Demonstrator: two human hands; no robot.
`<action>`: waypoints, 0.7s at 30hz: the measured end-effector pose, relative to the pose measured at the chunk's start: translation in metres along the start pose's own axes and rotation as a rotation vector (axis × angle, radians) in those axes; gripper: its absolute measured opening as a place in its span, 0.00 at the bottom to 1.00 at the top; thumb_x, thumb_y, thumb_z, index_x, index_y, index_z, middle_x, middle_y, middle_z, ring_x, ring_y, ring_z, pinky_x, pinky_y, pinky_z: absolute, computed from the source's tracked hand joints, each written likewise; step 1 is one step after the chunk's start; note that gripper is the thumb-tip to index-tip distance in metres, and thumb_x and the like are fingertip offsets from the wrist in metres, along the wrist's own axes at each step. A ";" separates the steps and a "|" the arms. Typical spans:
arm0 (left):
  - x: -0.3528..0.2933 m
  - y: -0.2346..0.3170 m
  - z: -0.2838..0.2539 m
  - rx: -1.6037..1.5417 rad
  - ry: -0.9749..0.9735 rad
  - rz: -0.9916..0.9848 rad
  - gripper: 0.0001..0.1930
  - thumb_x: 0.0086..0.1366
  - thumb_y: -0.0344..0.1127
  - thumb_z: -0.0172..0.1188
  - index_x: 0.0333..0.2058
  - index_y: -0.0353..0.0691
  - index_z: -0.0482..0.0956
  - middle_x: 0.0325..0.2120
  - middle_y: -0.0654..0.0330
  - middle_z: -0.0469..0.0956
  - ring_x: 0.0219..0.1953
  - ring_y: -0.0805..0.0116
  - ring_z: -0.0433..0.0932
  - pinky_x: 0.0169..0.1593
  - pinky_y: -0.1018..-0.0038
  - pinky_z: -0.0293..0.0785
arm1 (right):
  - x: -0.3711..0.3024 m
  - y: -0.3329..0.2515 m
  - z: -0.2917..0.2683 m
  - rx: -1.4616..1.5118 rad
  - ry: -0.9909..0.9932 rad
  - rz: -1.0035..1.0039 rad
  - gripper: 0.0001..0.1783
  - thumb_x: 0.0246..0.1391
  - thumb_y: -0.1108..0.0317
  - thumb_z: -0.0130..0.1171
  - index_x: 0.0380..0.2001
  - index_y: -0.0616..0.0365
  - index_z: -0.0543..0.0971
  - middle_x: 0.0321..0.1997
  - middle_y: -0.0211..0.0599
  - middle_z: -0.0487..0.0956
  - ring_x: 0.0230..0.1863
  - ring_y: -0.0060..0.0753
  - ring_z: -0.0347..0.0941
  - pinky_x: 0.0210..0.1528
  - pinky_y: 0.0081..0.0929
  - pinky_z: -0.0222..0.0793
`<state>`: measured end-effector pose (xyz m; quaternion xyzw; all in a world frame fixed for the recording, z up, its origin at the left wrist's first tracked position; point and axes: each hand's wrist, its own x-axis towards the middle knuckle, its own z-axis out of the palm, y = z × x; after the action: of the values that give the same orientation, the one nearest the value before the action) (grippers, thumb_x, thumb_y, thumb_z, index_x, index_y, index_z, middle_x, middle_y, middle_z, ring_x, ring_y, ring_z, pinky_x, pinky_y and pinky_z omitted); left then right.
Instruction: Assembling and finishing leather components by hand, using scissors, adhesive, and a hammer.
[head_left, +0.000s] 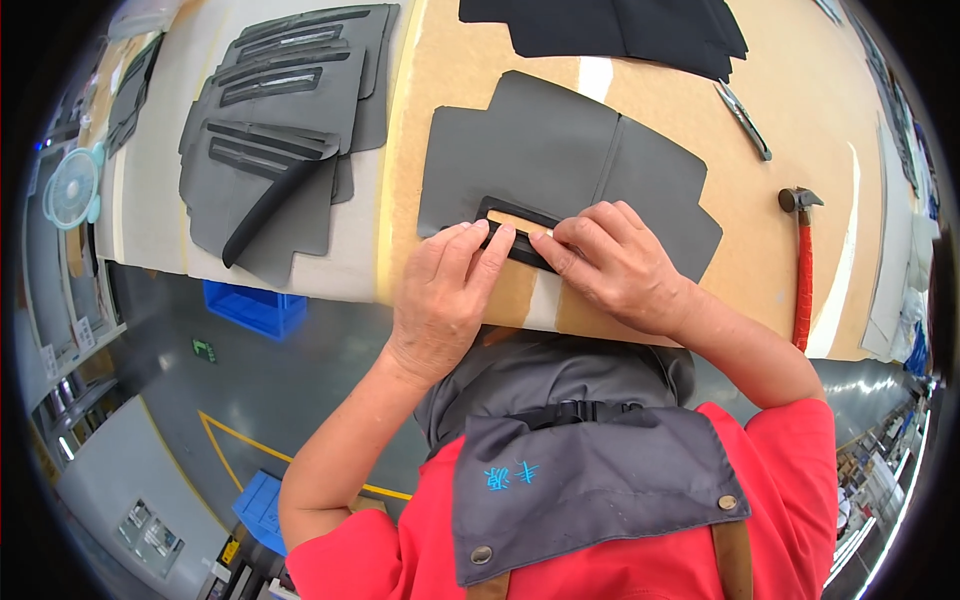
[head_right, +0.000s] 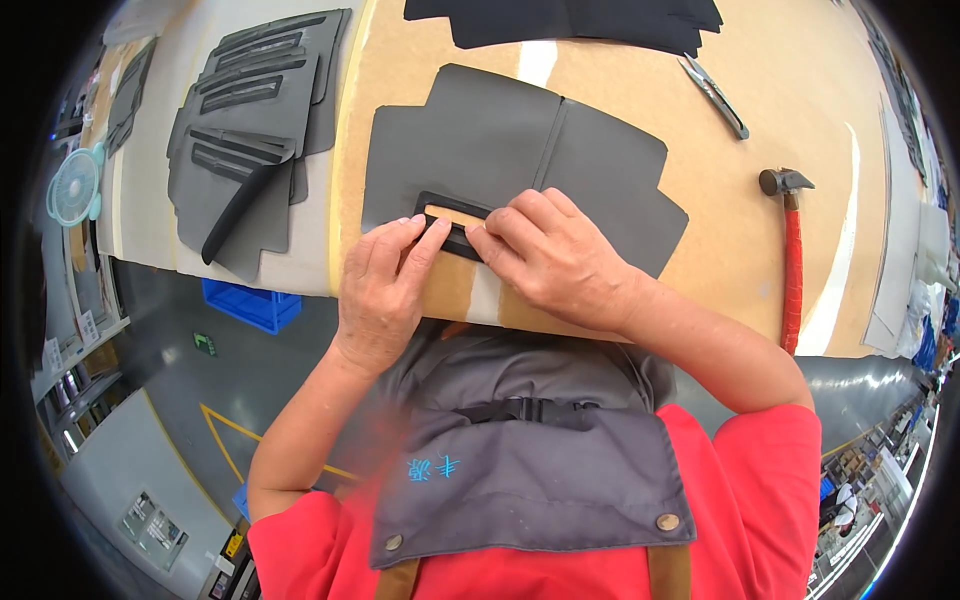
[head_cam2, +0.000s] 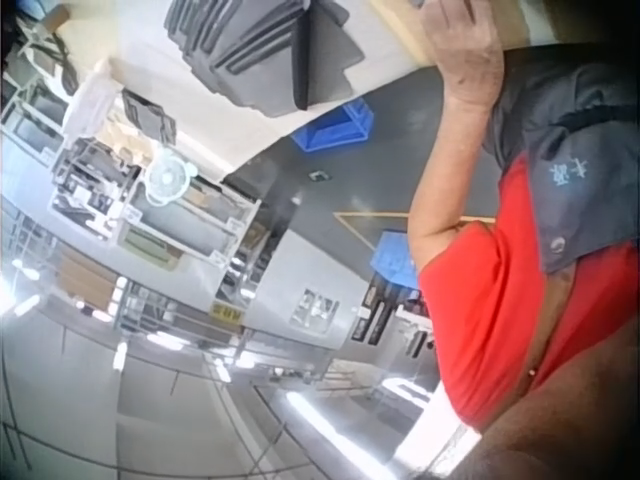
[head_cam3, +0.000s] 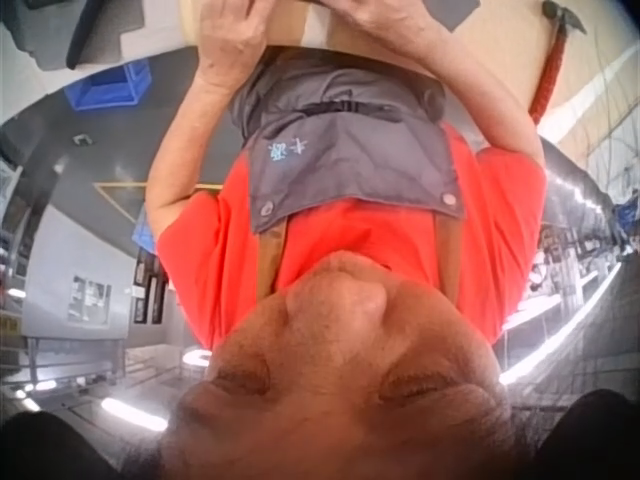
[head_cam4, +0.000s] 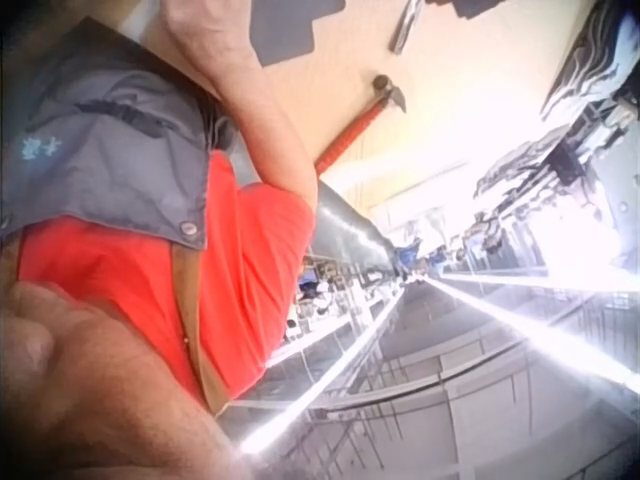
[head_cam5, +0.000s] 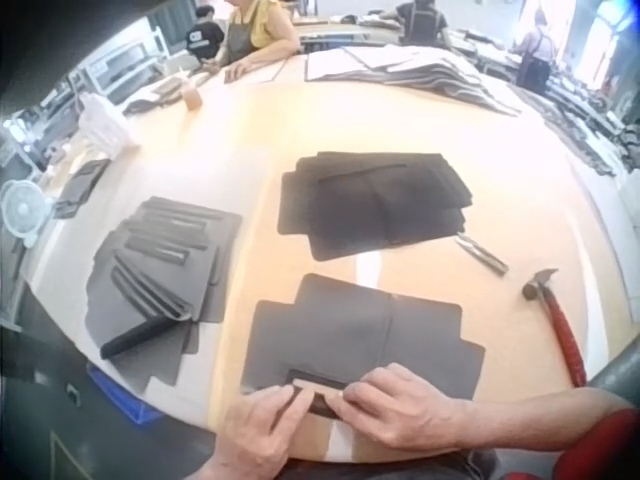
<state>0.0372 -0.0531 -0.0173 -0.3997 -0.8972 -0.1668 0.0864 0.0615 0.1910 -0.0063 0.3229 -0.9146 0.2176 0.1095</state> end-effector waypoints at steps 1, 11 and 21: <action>0.000 0.000 0.000 0.019 -0.030 0.020 0.24 0.60 0.26 0.60 0.56 0.34 0.79 0.51 0.56 0.76 0.56 0.59 0.75 0.60 0.65 0.74 | 0.001 -0.001 -0.001 -0.050 -0.010 -0.010 0.16 0.50 0.76 0.70 0.44 0.58 0.82 0.39 0.33 0.79 0.39 0.38 0.73 0.40 0.32 0.70; 0.000 0.001 0.002 -0.031 -0.030 0.035 0.24 0.60 0.26 0.60 0.56 0.33 0.78 0.51 0.55 0.76 0.56 0.58 0.75 0.60 0.64 0.74 | -0.010 -0.001 0.006 0.301 0.047 0.241 0.17 0.50 0.75 0.70 0.45 0.58 0.82 0.36 0.31 0.79 0.37 0.37 0.72 0.38 0.33 0.69; -0.002 0.005 0.000 -0.083 -0.043 0.102 0.25 0.56 0.23 0.61 0.55 0.31 0.79 0.51 0.54 0.76 0.56 0.56 0.75 0.61 0.64 0.76 | -0.006 -0.005 -0.001 0.014 -0.023 0.090 0.15 0.48 0.76 0.66 0.43 0.60 0.81 0.37 0.34 0.79 0.37 0.38 0.72 0.37 0.33 0.69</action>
<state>0.0422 -0.0509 -0.0164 -0.4515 -0.8696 -0.1909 0.0589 0.0692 0.1908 -0.0060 0.2848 -0.9277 0.2252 0.0868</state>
